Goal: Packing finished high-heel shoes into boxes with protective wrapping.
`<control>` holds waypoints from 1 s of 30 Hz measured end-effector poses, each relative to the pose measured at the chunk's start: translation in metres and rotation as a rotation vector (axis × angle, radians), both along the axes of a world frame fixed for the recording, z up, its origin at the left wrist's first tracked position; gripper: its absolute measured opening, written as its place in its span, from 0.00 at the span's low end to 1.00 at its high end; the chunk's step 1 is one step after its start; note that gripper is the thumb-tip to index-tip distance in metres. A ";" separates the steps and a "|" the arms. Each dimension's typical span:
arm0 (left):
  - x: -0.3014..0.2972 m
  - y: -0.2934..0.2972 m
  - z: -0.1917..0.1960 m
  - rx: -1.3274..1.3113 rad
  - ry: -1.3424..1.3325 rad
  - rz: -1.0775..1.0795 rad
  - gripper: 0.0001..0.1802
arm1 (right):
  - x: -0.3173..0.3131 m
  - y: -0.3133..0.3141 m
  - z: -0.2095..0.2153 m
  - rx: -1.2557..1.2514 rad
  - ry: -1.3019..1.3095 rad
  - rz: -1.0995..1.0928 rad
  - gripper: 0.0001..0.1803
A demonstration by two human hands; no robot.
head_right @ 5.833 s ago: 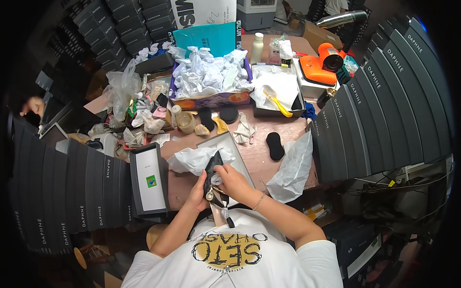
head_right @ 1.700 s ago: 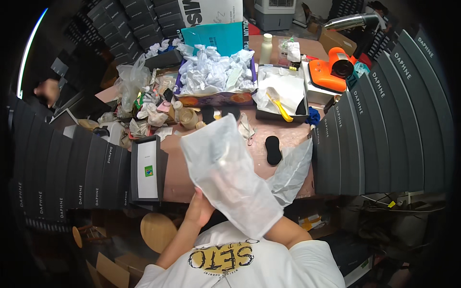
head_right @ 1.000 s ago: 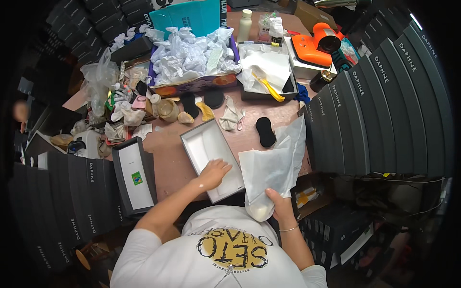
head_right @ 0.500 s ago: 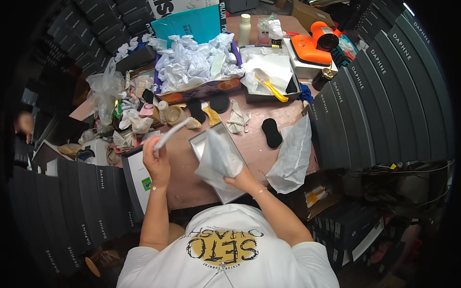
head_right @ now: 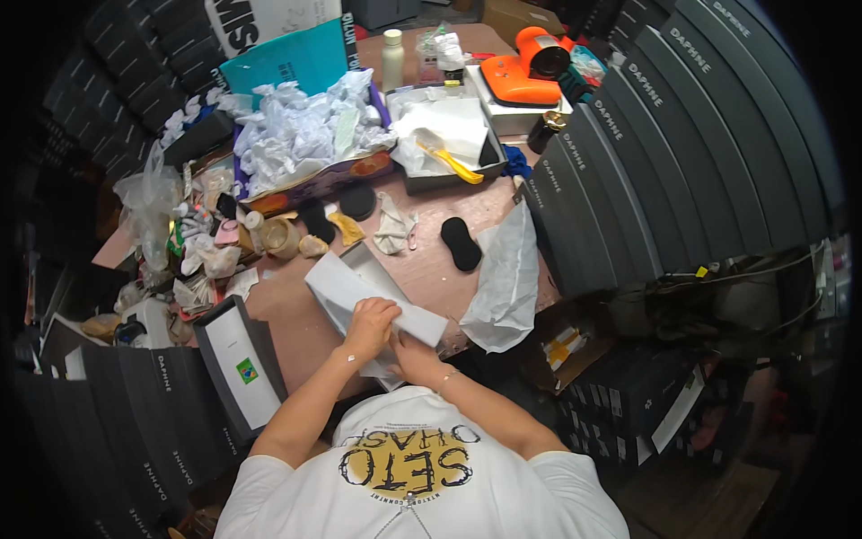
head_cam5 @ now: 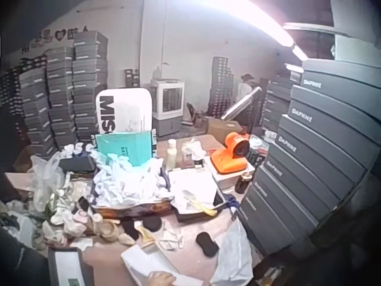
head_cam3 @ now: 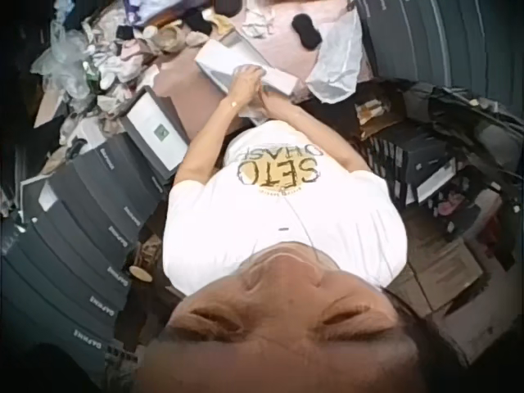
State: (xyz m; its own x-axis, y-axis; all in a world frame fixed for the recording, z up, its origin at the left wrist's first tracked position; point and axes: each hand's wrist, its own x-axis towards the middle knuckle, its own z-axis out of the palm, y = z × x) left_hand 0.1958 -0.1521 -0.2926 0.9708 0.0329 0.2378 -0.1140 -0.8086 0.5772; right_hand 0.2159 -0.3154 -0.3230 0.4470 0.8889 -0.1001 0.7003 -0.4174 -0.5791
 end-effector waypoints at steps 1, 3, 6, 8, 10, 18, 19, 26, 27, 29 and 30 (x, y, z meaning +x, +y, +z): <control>-0.005 0.000 -0.015 0.059 0.143 -0.047 0.13 | -0.001 -0.004 -0.014 -0.118 -0.068 0.033 0.37; -0.014 0.012 -0.036 0.234 0.445 -0.124 0.11 | 0.019 -0.005 0.040 -0.250 0.374 0.085 0.34; -0.013 0.008 -0.029 0.392 0.688 -0.161 0.11 | 0.039 -0.062 0.101 -0.120 0.315 -0.182 0.32; -0.006 0.007 -0.021 0.363 0.764 -0.209 0.13 | 0.057 -0.104 0.119 -0.036 0.025 -0.438 0.33; -0.001 0.012 -0.016 0.251 0.839 -0.302 0.16 | 0.072 -0.129 0.118 -0.038 -0.228 -0.530 0.36; 0.002 -0.010 -0.003 0.291 0.817 -0.117 0.24 | 0.138 -0.148 0.069 0.081 -0.321 -0.381 0.29; 0.003 -0.011 0.000 0.238 0.814 -0.071 0.24 | 0.143 -0.152 0.073 0.134 -0.288 -0.393 0.26; 0.000 -0.068 0.055 -0.566 0.131 0.374 0.16 | 0.195 -0.157 0.113 0.310 -0.123 -0.487 0.18; 0.008 -0.076 0.043 -0.767 0.214 0.383 0.19 | 0.202 -0.152 0.123 0.409 -0.142 -0.482 0.18; 0.026 -0.091 0.021 -1.165 0.398 0.372 0.27 | 0.211 -0.142 0.149 0.601 -0.178 -0.478 0.17; 0.028 -0.096 0.024 -1.357 0.430 0.406 0.30 | 0.207 -0.135 0.170 0.607 -0.156 -0.479 0.16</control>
State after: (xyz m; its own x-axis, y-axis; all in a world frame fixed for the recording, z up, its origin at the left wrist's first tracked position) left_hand 0.2237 -0.2484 -0.2682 0.8271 0.2699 -0.4930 0.3545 0.4303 0.8302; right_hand 0.4229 -0.4509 -0.1530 0.7642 0.4747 0.4367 0.6160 -0.3365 -0.7122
